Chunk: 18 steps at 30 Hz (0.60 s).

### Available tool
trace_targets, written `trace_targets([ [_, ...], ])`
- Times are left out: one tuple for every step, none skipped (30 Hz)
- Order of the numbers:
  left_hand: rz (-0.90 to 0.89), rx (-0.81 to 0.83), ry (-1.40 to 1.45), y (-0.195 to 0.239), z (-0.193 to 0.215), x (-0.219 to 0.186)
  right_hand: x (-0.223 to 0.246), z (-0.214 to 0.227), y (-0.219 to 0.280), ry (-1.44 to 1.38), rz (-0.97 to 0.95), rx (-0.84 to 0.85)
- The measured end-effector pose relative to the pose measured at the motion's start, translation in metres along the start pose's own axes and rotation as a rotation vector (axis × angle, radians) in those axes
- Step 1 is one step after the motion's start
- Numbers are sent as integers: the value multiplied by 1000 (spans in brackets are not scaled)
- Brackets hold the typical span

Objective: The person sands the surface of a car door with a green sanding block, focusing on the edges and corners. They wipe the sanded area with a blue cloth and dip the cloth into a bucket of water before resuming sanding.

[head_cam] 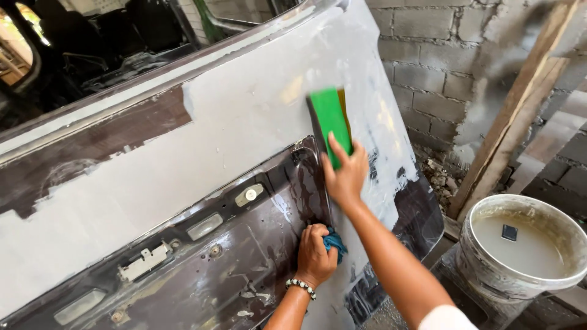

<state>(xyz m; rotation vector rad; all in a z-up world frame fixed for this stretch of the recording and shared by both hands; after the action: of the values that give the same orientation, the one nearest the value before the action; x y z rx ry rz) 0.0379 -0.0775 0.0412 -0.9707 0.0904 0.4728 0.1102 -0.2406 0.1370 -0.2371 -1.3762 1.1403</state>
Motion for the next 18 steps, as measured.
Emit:
trace_targets([
  [-8,6,6,-2,-1,0,2,2,-16,5,-6,-9],
  [0,10,18,-1,-1,0,5,2,-30,18,-22,-7],
  [7,14,30,1,0,0,9,1,-43,32,-38,-6],
  [13,11,33,2,0,0,7,2,-32,35,-36,0],
  [8,11,26,4,-1,0,5,4,-21,30,-39,-2],
  [-2,10,19,3,-1,1,3,5,-13,24,-39,-9],
  [-1,6,21,2,0,-1,0,10,16,26,-36,-8],
  [-4,6,15,1,0,-1,-4,14,45,19,-33,10],
  [-7,6,9,0,1,-2,-8,18,75,13,-30,28],
  [-10,6,6,0,1,-3,-15,18,88,10,-30,25],
  [-12,31,18,1,0,-3,-20,18,100,16,-4,24],
  [-15,50,28,-1,-1,-4,-25,18,111,19,28,24],
  [-19,45,24,-2,0,0,-24,11,87,16,34,21],
  [-26,33,16,-2,-2,1,-29,8,65,20,-18,27],
  [-32,22,9,-1,-4,2,-34,5,43,24,-70,33],
  [-26,35,14,1,-5,0,-32,4,22,29,-84,37],
  [-22,28,17,2,-4,-2,-30,5,1,8,-92,-4],
  [-28,14,17,-2,-3,-1,-26,6,-27,-16,-92,-54],
])
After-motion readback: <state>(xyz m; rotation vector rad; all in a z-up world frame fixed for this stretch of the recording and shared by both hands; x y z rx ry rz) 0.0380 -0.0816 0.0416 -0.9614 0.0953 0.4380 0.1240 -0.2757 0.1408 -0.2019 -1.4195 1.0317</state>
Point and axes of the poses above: each hand's wrist, its own y-axis away from the middle knuckle, its own z-axis out of the back of the hand, x = y × z, the point moved 6 cm from there along -y, towards the middle knuckle, and after that the axes turned 3 degrees about x, right-handed, at the moved point
